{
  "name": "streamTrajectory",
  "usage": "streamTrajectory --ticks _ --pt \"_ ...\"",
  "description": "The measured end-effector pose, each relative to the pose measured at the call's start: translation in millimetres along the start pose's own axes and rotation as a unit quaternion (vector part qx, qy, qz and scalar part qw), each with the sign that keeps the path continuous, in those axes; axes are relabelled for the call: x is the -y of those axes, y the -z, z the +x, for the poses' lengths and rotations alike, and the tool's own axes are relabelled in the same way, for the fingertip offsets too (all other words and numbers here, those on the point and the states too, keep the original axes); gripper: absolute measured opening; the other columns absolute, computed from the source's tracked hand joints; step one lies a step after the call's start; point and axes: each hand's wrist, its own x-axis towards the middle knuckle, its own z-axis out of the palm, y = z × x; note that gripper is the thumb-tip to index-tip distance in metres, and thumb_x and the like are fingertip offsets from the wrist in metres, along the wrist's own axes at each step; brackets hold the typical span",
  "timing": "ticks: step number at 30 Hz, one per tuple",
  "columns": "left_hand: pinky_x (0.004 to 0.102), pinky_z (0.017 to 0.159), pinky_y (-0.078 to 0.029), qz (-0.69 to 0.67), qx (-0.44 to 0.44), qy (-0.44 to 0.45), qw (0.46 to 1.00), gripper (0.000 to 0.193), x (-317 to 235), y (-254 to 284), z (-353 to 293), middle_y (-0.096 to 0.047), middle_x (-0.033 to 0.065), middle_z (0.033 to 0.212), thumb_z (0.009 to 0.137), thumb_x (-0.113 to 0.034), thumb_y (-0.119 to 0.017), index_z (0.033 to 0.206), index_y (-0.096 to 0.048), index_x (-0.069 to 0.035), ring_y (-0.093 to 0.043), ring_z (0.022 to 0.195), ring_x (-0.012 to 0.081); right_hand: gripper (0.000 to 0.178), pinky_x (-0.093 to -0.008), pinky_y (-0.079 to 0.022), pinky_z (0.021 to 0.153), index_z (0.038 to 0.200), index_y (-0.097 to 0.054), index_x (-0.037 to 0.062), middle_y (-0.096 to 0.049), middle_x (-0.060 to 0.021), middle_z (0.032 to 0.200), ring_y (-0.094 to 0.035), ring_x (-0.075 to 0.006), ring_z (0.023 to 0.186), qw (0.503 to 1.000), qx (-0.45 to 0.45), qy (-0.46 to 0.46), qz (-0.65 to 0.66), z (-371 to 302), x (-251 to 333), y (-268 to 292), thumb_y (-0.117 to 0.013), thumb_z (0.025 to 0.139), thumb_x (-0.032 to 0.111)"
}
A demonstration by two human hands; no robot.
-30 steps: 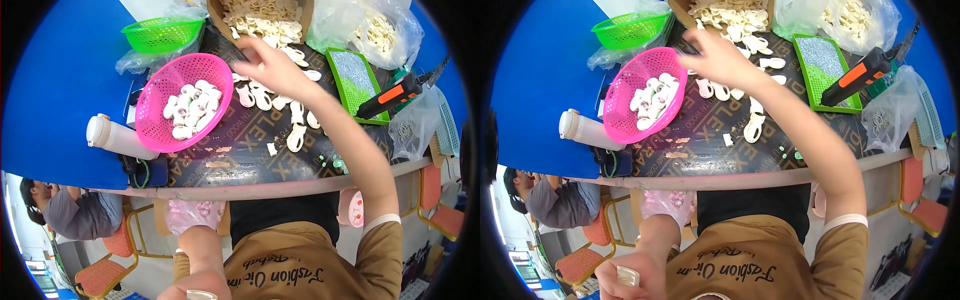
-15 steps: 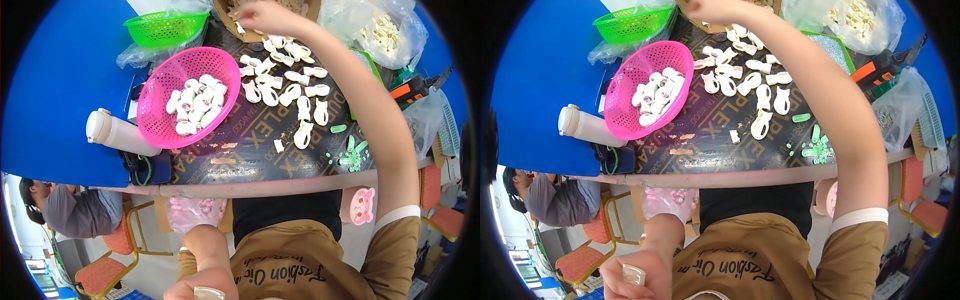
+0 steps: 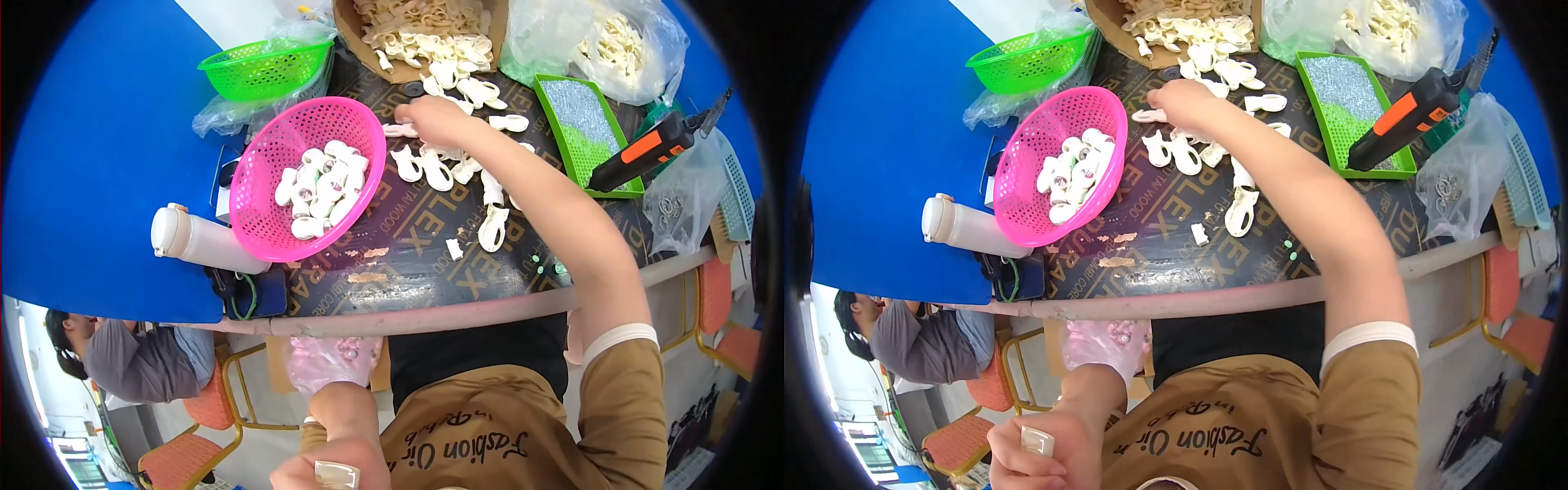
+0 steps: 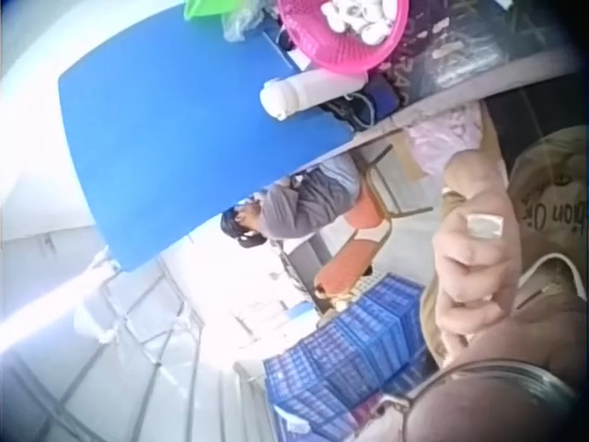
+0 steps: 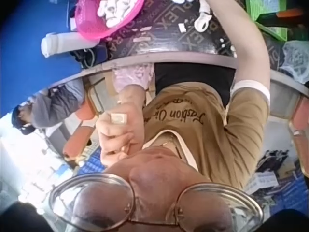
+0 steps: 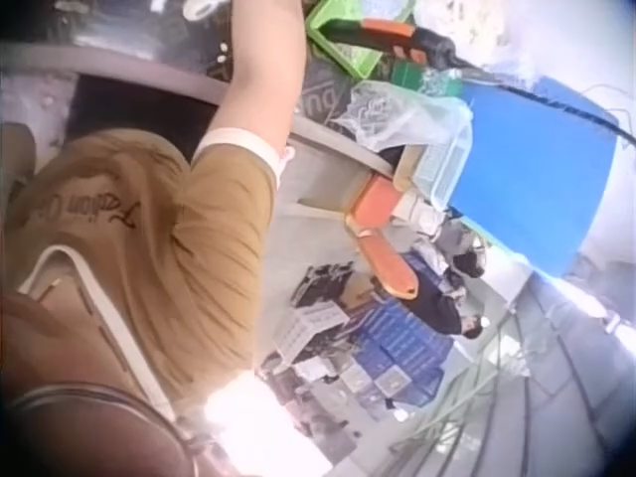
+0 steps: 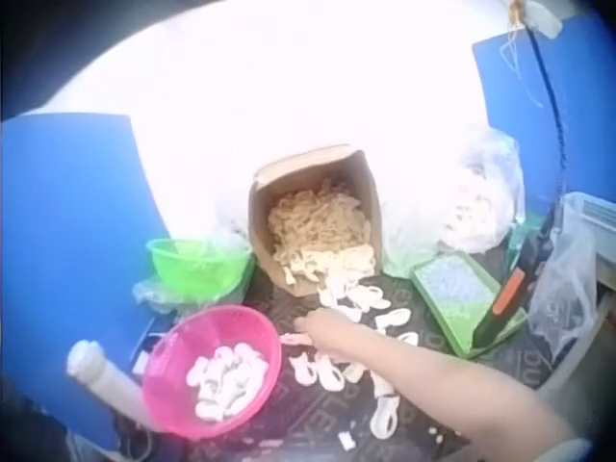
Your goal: Assembling small plastic toy components and attaching metal rings to create keychains using a glue gun.
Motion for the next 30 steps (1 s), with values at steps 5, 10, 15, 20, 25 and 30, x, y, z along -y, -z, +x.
streamTrajectory --ticks 5,10,15,20,25,30 --pt "0.0188 0.042 -0.037 -0.038 -0.006 -0.007 0.999 0.008 4 -8 -2 -0.047 -0.0033 0.067 0.081 -0.012 -0.048 0.077 -0.045 -0.006 -0.046 0.048 0.0052 0.022 -0.0367 -0.049 0.075 0.086 -0.068 0.0092 -0.066 -0.0137 0.086 -0.062 -0.0278 0.086 0.995 0.020 -0.008 0.096 -5 -20 18 -0.053 0.071 0.003" --pt "0.0188 0.045 -0.038 -0.034 -0.020 -0.033 0.999 0.010 7 -10 -10 -0.046 -0.0030 0.072 0.084 -0.016 -0.049 0.078 -0.047 -0.007 -0.046 0.051 0.0049 0.019 -0.0361 -0.043 0.083 0.085 -0.069 0.0048 -0.065 -0.0097 0.096 -0.056 -0.0279 0.097 0.978 -0.089 -0.021 -0.186 35 -29 1 -0.053 0.075 0.010" --pt "0.0320 0.039 -0.029 -0.013 0.432 0.281 0.857 0.011 32 32 -31 -0.047 0.0048 0.060 0.065 -0.014 -0.067 0.072 -0.059 -0.010 -0.044 0.047 0.0192 0.018 -0.0327 -0.037 0.085 0.076 -0.070 0.0121 -0.066 -0.0049 0.085 -0.056 -0.0198 0.092 0.948 -0.128 0.034 -0.291 52 -35 -16 -0.052 0.076 0.015" --pt "0.0328 0.055 -0.045 0.177 0.503 0.452 0.715 0.009 112 14 -112 -0.055 0.0084 0.076 0.080 -0.010 -0.059 0.087 -0.060 -0.006 -0.058 0.062 0.0245 0.016 -0.0361 -0.042 0.076 0.084 -0.065 0.0075 -0.063 -0.0098 0.081 -0.056 -0.0257 0.087 0.918 -0.395 0.043 0.001 50 2 30 -0.056 0.077 0.019" --pt "0.0404 0.067 -0.044 0.205 0.475 0.429 0.740 0.016 141 24 -155 -0.053 0.0129 0.079 0.081 -0.003 -0.051 0.096 -0.055 -0.005 -0.055 0.078 0.0317 0.036 -0.0381 -0.048 0.080 0.102 -0.062 0.0032 -0.063 -0.0222 0.094 -0.061 -0.0324 0.092 0.929 -0.283 0.031 0.235 116 65 123 -0.062 0.075 0.027" --pt "0.0396 0.074 -0.044 0.213 0.504 0.413 0.728 0.029 133 47 -152 -0.053 0.0139 0.086 0.071 0.004 -0.051 0.099 -0.055 -0.003 -0.052 0.088 0.0315 0.045 -0.0367 -0.046 0.085 0.108 -0.062 0.0067 -0.061 -0.0242 0.099 -0.062 -0.0261 0.095 0.923 -0.260 0.074 0.273 129 39 141 -0.064 0.073 0.036"
